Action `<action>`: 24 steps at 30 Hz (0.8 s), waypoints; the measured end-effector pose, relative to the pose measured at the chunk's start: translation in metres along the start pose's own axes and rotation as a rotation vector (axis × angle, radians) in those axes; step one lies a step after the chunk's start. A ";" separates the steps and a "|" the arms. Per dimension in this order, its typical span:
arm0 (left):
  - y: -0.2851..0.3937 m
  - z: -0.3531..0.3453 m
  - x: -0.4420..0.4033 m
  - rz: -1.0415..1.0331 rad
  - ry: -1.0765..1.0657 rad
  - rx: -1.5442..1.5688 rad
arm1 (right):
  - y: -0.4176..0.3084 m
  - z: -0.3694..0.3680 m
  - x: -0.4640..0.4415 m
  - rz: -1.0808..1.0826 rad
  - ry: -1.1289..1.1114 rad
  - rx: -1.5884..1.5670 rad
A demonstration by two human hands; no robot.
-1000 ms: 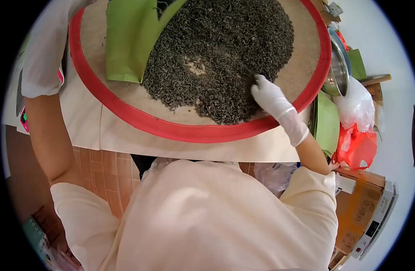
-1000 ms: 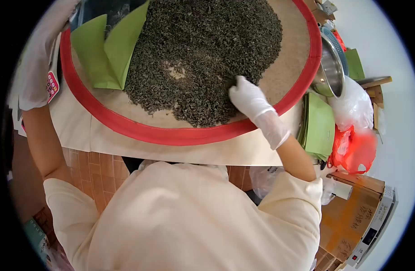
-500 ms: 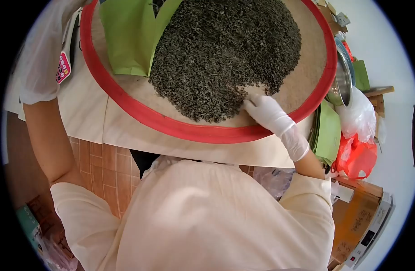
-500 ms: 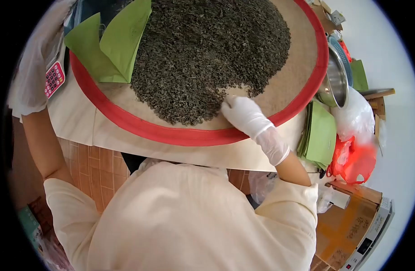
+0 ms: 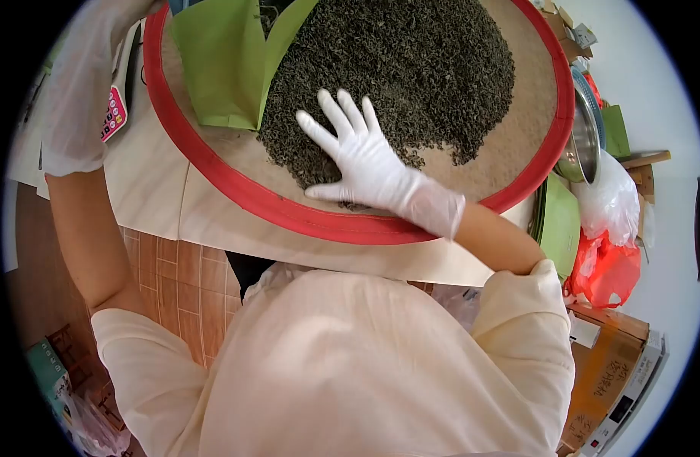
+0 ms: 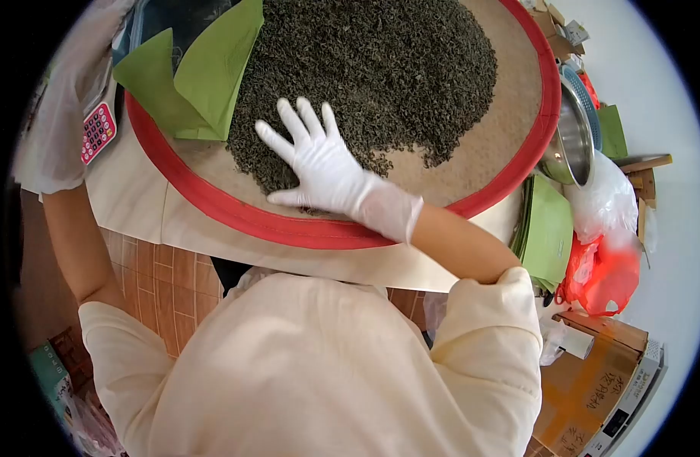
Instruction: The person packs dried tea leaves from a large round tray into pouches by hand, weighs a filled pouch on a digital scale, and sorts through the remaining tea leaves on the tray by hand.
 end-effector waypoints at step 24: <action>0.010 -0.038 -0.015 -0.159 -0.254 -0.195 | 0.091 0.081 0.032 -0.890 0.229 -1.500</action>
Point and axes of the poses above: each hand's wrist, its own x-axis away from the middle knuckle, its own z-axis out of the back of the hand, y = z × x, the point moved 5 cm from there along -x, towards the middle knuckle
